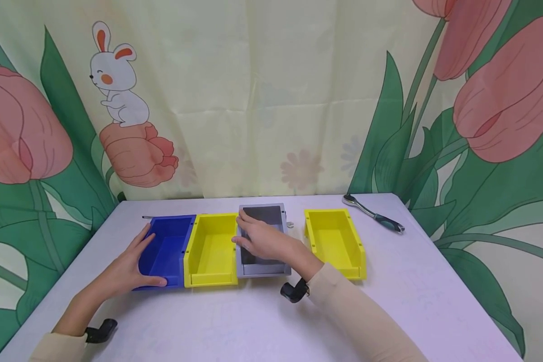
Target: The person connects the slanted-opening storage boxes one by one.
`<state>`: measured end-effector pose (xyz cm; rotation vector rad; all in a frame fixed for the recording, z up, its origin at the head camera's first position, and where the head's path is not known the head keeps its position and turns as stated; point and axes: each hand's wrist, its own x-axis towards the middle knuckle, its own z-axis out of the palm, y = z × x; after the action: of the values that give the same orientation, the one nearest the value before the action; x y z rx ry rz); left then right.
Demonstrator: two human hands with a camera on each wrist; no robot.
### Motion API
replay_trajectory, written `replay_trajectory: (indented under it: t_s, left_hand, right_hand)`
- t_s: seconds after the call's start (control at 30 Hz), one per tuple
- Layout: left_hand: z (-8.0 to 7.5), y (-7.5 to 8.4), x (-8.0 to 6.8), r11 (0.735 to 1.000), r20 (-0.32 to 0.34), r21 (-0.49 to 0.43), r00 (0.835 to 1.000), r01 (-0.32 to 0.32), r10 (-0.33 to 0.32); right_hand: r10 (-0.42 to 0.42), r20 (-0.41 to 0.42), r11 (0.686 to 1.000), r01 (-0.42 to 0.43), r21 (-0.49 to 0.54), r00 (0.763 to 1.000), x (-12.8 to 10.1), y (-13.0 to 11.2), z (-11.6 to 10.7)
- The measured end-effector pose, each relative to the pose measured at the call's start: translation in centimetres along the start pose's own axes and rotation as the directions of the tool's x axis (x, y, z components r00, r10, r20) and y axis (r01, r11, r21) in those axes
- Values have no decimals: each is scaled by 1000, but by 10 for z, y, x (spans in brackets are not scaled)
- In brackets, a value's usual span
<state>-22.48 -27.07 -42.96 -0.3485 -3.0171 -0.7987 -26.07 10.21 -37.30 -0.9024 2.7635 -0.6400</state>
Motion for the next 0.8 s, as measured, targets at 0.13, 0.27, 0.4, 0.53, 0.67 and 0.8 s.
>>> replay_trajectory:
  t_s: [0.13,0.27,0.4,0.53,0.67,0.8]
  left_hand:
    - [0,0,0,1000,0,3,1000,8,-8]
    - [1,0,0,1000,-2,2,1000,7,-7]
    - [2,0,0,1000,-4,9,1000,5,-5]
    - [3,0,0,1000,-7,17,1000,6,-6]
    - [1,0,-1,1000,-2,6,1000,-1,1]
    - [0,0,0,1000,-1,-3,1000,-10,10]
  right_hand:
    - [-21,2,1000,21,-15,1000,-1,0,0]
    - [-10,5,1000,10,-17,1000,-2,0,1]
    - [5,3,1000,-5,-17,1000,-2,-1,2]
    - [7,-1,1000,-7,-20,1000,-3,-2,2]
    - [-5,-7,1000,5,-31,1000,-2,-1,4]
    - [-13,-11,999,13,-29,1000,-2,0,5]
